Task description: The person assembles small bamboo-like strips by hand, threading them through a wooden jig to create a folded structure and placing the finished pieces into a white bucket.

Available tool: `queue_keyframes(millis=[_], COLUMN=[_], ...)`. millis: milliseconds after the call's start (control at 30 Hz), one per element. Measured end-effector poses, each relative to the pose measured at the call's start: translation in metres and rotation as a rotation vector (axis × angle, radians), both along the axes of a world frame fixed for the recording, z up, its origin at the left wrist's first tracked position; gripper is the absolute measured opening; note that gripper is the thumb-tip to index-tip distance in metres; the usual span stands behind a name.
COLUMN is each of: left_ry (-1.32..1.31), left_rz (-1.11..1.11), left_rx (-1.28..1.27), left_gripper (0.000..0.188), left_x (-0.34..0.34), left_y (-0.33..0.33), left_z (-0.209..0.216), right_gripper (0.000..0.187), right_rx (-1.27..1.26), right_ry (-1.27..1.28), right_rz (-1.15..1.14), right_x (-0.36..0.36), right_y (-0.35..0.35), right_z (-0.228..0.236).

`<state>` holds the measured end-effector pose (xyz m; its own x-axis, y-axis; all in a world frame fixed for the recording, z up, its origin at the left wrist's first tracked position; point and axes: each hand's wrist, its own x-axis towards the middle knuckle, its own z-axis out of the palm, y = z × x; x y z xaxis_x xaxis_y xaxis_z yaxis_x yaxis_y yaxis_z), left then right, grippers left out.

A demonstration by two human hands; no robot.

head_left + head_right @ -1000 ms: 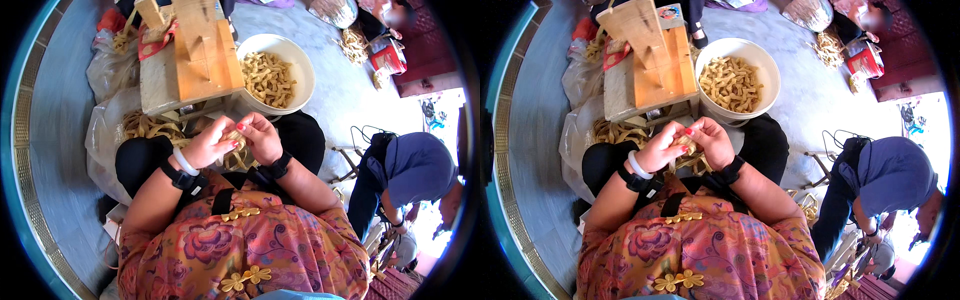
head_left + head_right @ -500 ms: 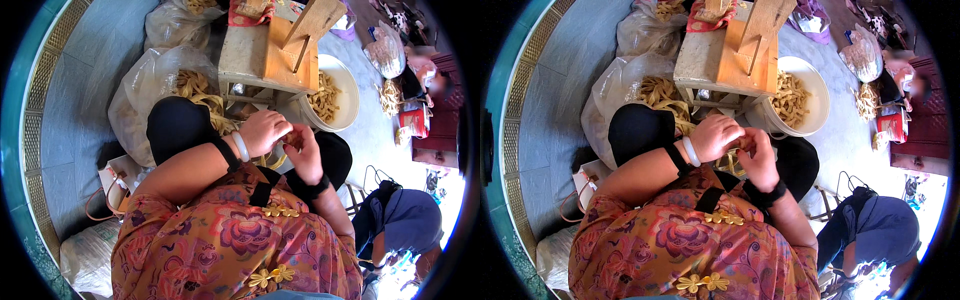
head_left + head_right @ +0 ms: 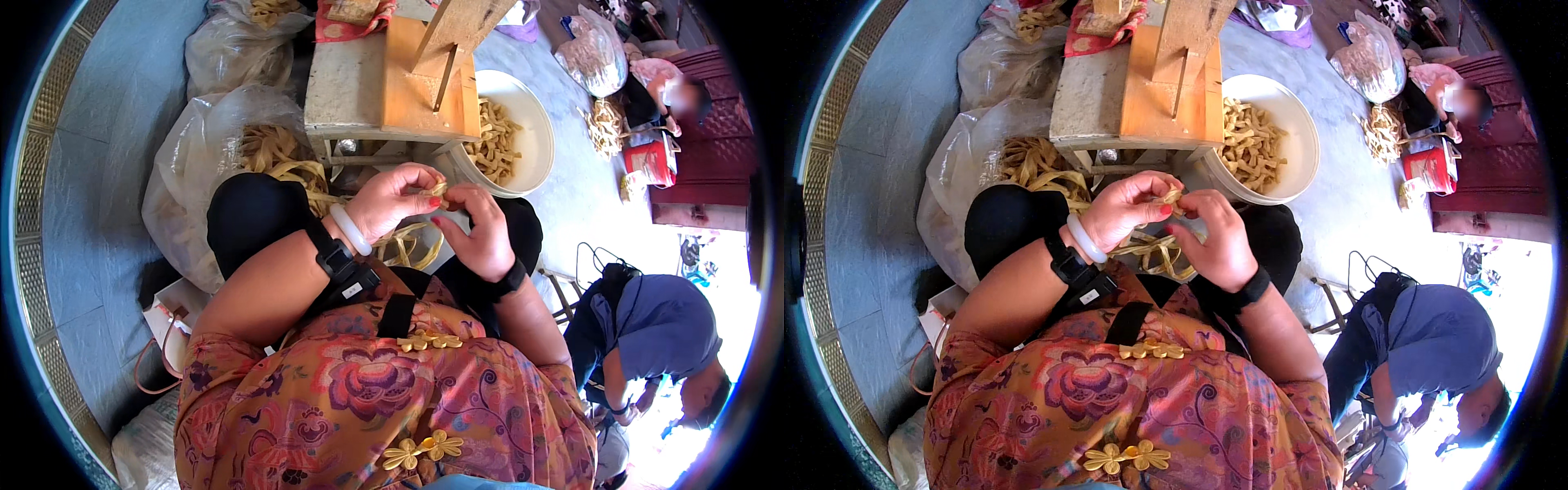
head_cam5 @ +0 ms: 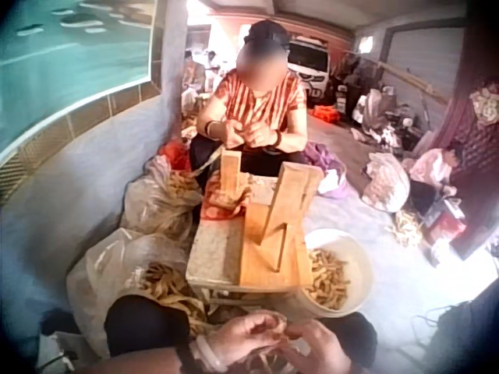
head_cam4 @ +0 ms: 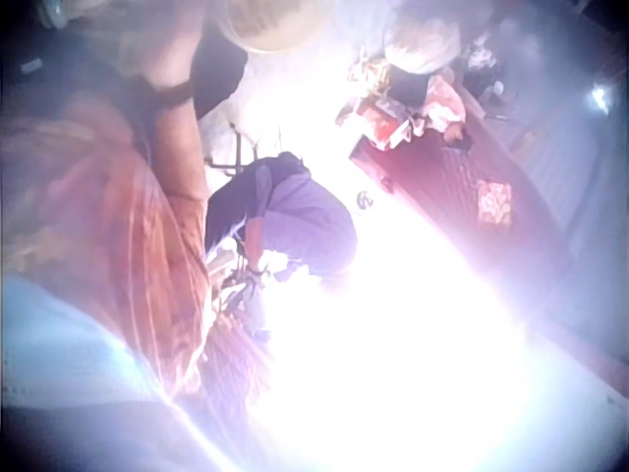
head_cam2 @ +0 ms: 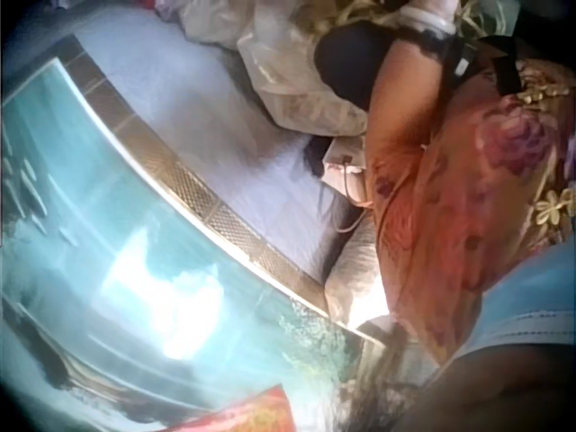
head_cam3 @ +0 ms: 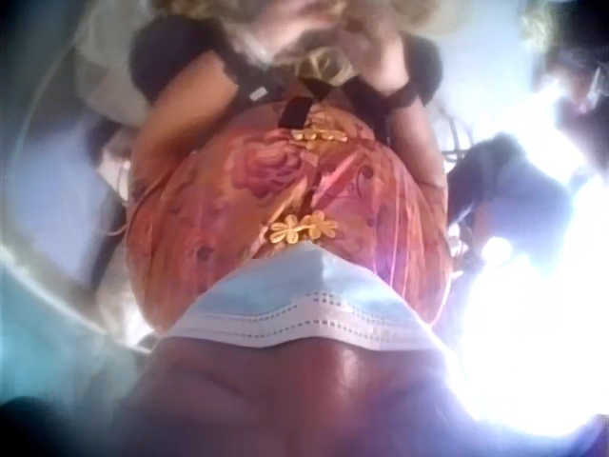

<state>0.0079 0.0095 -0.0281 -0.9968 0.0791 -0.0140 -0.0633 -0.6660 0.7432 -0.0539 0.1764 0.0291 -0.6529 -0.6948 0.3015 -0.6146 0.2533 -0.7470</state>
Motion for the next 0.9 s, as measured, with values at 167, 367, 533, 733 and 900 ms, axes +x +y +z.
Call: queue_keyframes(millis=[167,367,533,733,900], left_ry=[0.163,0.042,0.120,0.216,0.209], left_rz=[0.072,0.032,0.280,0.303,0.094], left_rx=[-0.301,-0.451,-0.587,-0.724,-0.768], left_gripper=[0.015,0.021,0.015,0.015,0.022], left_x=[0.001,0.009,0.004,0.002,0.009], left_y=[-0.004,-0.005,-0.029,-0.023,-0.015], left_z=[0.004,0.022,0.043,0.028,0.041], right_gripper=[0.008,0.020,0.033,0.043,0.023], right_rx=[0.005,0.166,-0.060,-0.071,-0.142], right_ry=[-0.760,0.095,-0.479,-0.743,-0.539], right_rz=[-0.006,0.153,0.368,0.072,0.292], right_x=[-0.009,-0.018,-0.001,-0.021,-0.017], right_y=[0.007,0.004,0.009,0.037,0.022], right_z=[-0.001,0.003,0.041,0.000,0.017])
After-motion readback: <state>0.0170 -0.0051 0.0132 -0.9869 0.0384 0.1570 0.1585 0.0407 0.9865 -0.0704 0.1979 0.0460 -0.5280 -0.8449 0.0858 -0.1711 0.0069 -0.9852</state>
